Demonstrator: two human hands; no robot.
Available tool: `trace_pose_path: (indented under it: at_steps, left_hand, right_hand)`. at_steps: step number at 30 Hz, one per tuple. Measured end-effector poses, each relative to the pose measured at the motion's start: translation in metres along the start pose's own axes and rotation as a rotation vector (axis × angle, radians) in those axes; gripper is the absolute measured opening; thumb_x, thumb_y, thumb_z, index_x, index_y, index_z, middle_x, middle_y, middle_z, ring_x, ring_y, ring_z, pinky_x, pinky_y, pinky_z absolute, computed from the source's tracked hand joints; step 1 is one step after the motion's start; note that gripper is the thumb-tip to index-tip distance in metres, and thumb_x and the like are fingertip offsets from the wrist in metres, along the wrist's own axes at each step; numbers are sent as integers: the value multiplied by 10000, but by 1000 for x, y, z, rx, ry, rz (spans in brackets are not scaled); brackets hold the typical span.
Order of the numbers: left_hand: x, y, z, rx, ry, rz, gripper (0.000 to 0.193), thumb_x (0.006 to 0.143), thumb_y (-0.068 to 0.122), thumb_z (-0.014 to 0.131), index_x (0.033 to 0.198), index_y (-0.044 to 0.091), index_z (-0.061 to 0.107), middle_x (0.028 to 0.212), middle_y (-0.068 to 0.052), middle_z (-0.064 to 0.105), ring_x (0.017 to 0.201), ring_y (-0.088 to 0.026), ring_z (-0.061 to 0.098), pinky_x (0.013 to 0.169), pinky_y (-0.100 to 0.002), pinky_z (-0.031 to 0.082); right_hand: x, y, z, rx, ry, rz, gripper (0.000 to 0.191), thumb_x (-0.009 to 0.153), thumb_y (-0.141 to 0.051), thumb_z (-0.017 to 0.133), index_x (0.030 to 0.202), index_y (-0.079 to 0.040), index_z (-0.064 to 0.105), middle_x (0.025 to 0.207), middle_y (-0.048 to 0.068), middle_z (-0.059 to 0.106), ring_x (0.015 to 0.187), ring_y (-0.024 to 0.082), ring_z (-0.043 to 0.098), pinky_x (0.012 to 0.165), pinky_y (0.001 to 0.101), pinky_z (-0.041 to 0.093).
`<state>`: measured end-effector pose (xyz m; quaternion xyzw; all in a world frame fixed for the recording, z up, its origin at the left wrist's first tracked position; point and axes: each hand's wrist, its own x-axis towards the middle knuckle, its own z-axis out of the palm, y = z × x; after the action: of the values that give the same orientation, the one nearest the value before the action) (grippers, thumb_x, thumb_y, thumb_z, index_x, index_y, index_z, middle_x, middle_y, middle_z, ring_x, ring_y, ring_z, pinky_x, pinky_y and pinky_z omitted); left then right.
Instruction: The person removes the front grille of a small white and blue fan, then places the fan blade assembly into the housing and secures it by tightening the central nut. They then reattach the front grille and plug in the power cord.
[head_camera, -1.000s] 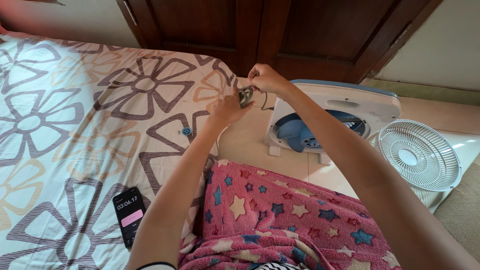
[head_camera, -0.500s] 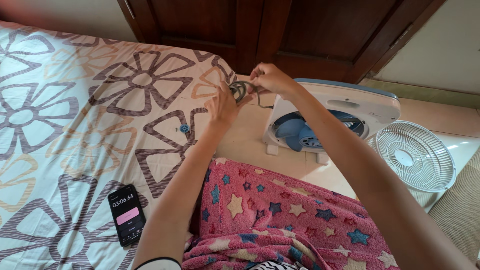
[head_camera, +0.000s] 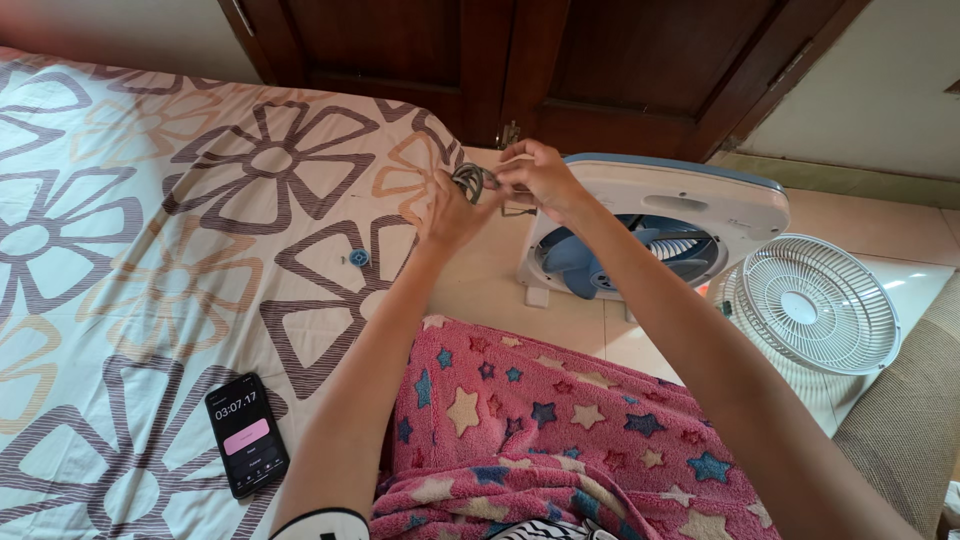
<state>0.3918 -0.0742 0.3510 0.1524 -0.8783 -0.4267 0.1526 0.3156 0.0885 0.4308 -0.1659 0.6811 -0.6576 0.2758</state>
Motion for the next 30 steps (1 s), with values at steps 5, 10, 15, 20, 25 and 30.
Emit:
trace_pose_path:
  at_steps: [5,10,15,20,25,30]
  left_hand:
    - [-7,10,-5,-3,5,102,1293,688,728,829,1411,-153,217,1479,-347,351,1423,-462,385,1093,-490,410]
    - [-1,9,1,-23,-82,-124,1168,790,650,630,1578,-48,124,1609,-248,311,1486,-383,366,1164,-474,373]
    - [9,-3,32,-103,69,-29,1101,887,577,584,1592,-80,54,1675,-299,142,1561,-448,102,1260,-489,172]
    - [14,-14,45,-273,133,44,1017,949,549,519,1595,-117,102,1678,-326,76,1573,-482,47,1256,-534,108]
    - [31,-12,57,-524,223,-169,629,922,501,517,1290,-9,501,1264,-299,530,1200,-462,523,1042,-541,427]
    - [49,-4,69,-1534,114,-472,414,917,468,576,1106,106,509,887,-99,541,817,-319,580,743,-436,501]
  right_hand:
    - [5,15,-7,34,-23,38,241,881,-25,695,1082,-36,561,1025,125,747,977,225,773,842,358,635]
    - [10,24,-7,-84,-31,-136,213,951,-37,721,1128,-30,604,1069,120,734,1017,202,720,912,307,599]
    - [8,41,-7,22,149,-38,261,929,-56,650,1109,-57,461,1053,79,702,998,228,758,857,408,666]
    - [1,70,-12,-794,18,-456,256,946,-45,648,1201,-56,646,1151,114,753,1073,253,722,923,378,577]
    - [2,86,-7,-741,47,-427,195,943,-101,619,1116,-65,701,1048,109,774,970,270,755,866,367,594]
    - [5,83,-7,-899,136,-399,156,940,-193,715,1058,-108,769,891,165,742,856,340,731,777,415,569]
